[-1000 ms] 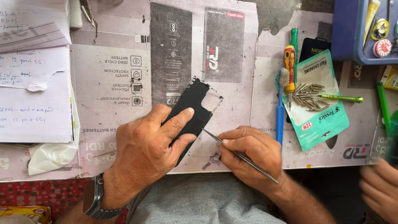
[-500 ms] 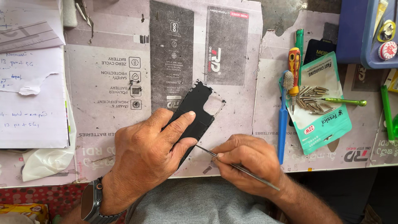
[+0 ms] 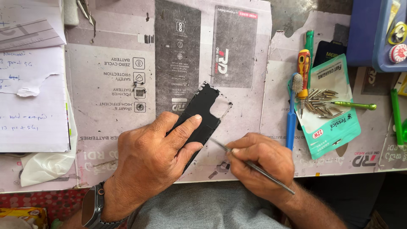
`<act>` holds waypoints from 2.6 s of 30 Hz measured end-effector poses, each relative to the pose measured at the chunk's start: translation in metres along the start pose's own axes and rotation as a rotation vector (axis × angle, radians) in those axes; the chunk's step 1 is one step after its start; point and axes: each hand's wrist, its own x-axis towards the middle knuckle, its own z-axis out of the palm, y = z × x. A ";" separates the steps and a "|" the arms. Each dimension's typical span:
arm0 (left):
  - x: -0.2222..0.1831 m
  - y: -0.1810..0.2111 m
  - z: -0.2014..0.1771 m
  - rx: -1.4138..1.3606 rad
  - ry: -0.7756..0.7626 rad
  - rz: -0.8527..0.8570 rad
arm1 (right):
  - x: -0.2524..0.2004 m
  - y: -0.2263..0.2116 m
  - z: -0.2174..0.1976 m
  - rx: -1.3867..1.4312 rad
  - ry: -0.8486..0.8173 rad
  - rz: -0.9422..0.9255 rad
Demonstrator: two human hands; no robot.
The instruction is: The person uses tweezers and their hands to peel adhesive stickers and labels from a mobile phone back panel, then manipulates the component while working at a repair bench.
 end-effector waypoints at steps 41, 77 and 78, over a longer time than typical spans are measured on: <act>-0.001 0.000 0.001 0.008 0.039 0.013 | 0.001 0.002 -0.001 0.025 -0.013 0.034; 0.001 0.002 -0.001 0.016 0.049 0.018 | -0.012 0.010 -0.008 0.402 -0.002 0.233; 0.001 0.003 -0.001 0.015 0.060 0.025 | -0.012 0.006 -0.010 0.349 -0.021 0.226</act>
